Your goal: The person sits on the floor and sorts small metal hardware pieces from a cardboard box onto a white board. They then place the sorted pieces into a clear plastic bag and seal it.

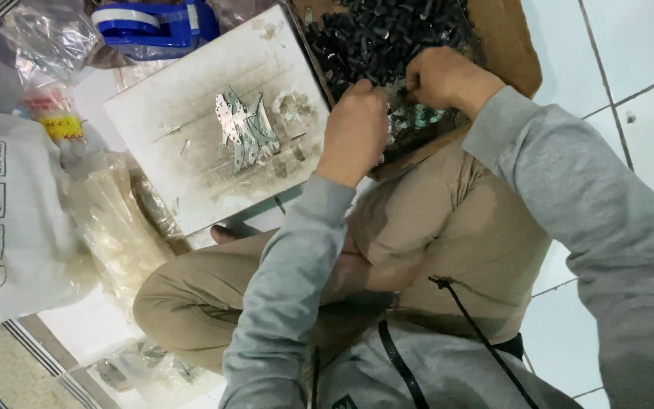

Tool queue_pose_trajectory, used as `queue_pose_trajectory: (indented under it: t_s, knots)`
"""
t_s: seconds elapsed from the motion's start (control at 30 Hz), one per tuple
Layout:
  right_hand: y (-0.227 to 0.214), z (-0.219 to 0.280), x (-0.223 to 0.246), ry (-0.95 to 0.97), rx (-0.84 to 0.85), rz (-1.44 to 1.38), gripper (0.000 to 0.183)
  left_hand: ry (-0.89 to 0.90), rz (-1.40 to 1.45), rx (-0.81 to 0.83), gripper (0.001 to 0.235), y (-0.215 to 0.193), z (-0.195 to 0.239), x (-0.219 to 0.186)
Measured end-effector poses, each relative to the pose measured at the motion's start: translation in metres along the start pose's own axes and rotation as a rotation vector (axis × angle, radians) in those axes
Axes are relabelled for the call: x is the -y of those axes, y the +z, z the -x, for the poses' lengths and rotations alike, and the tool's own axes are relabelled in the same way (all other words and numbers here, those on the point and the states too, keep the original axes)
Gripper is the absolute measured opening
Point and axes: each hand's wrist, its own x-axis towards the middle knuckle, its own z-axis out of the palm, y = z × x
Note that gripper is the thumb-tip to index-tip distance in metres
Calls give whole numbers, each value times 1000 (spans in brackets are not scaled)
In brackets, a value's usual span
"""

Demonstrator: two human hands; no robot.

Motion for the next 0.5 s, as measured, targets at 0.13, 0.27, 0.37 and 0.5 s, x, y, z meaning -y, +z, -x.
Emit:
queue_pose_trajectory:
  t_s: [0.13, 0.27, 0.37, 0.5]
  knots:
    - [-36, 29, -12, 93, -29, -145, 28, -118, -65, 196, 29, 56, -37, 9]
    - [-42, 31, -33, 128, 7, -190, 25, -89, -152, 131, 17, 98, -48, 20]
    - [-35, 22, -39, 105, 41, -146, 25, -67, -163, 103, 16, 90, -47, 18]
    - [-49, 31, -30, 137, 106, -227, 30, -56, -209, 116, 19, 85, -45, 21]
